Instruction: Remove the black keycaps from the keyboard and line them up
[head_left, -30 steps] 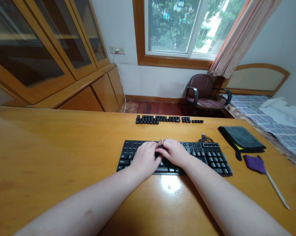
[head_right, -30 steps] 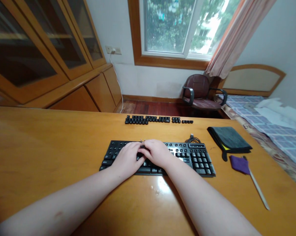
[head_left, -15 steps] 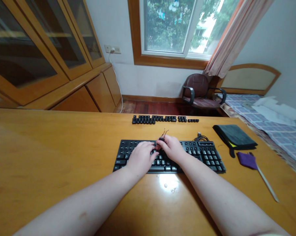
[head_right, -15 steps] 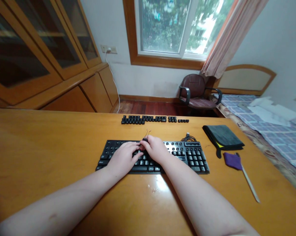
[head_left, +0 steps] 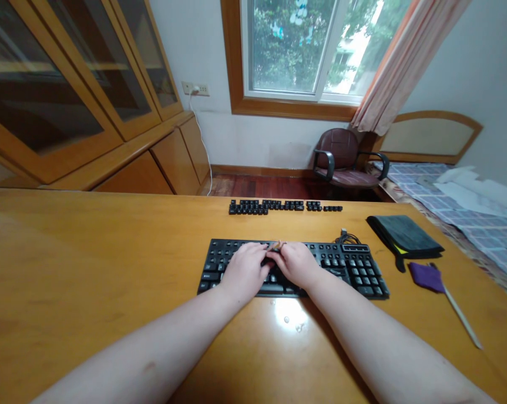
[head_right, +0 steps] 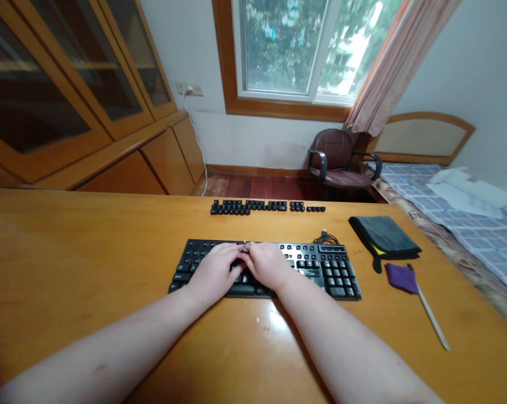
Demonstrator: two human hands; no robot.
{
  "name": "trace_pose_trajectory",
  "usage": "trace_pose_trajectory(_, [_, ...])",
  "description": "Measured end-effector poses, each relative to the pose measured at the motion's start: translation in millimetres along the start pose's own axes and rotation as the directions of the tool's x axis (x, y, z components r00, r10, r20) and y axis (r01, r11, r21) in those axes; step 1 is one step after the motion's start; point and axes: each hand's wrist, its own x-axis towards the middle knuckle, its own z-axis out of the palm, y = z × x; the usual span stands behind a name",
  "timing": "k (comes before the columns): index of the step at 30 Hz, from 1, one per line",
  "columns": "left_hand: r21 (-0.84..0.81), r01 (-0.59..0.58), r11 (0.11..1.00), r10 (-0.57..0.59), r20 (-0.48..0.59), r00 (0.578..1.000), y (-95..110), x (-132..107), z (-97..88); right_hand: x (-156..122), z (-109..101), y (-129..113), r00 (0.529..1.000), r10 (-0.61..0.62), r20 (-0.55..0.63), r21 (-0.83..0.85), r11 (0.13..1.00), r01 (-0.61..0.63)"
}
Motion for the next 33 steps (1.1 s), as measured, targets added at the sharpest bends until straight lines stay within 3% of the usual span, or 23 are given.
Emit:
trace_pose_trajectory(3, [-0.002,0.002,1.000,-0.002,-0.001,1.000,0.1,0.1,1.3,-3.0,2.1,-0.5,0.996,-0.088,0.009,-0.066,0.994,0.088])
trace_pose_trajectory(7, [-0.008,0.009,1.000,-0.008,0.020,1.000,0.8,1.2,1.5,-2.1,3.3,3.0,0.999,0.013,-0.041,-0.040,0.999,-0.015])
trace_pose_trajectory(12, [-0.033,0.065,0.997,-0.064,0.032,0.997,3.3,3.0,0.8,1.8,-2.7,2.9,0.976,0.206,-0.074,0.203,0.961,-0.187])
trace_pose_trajectory(16, [-0.044,0.076,0.996,-0.076,-0.001,0.997,4.4,2.9,-0.5,2.3,-5.5,4.5,0.961,0.255,-0.109,0.363,0.910,-0.201])
trace_pose_trajectory(25, [-0.186,0.048,0.981,-0.061,-0.065,0.996,0.3,2.4,-1.1,2.0,2.2,10.0,0.932,0.346,-0.105,0.758,0.634,-0.150])
trace_pose_trajectory(30, [-0.205,0.040,0.978,-0.055,-0.066,0.996,-1.4,2.4,0.5,7.7,2.9,10.0,0.919,0.394,-0.007,0.864,0.465,-0.193])
trace_pose_trajectory(33, [-0.220,0.047,0.974,-0.064,-0.074,0.995,-1.0,2.0,-0.3,10.4,2.6,11.2,0.907,0.421,-0.008,0.891,0.415,-0.185])
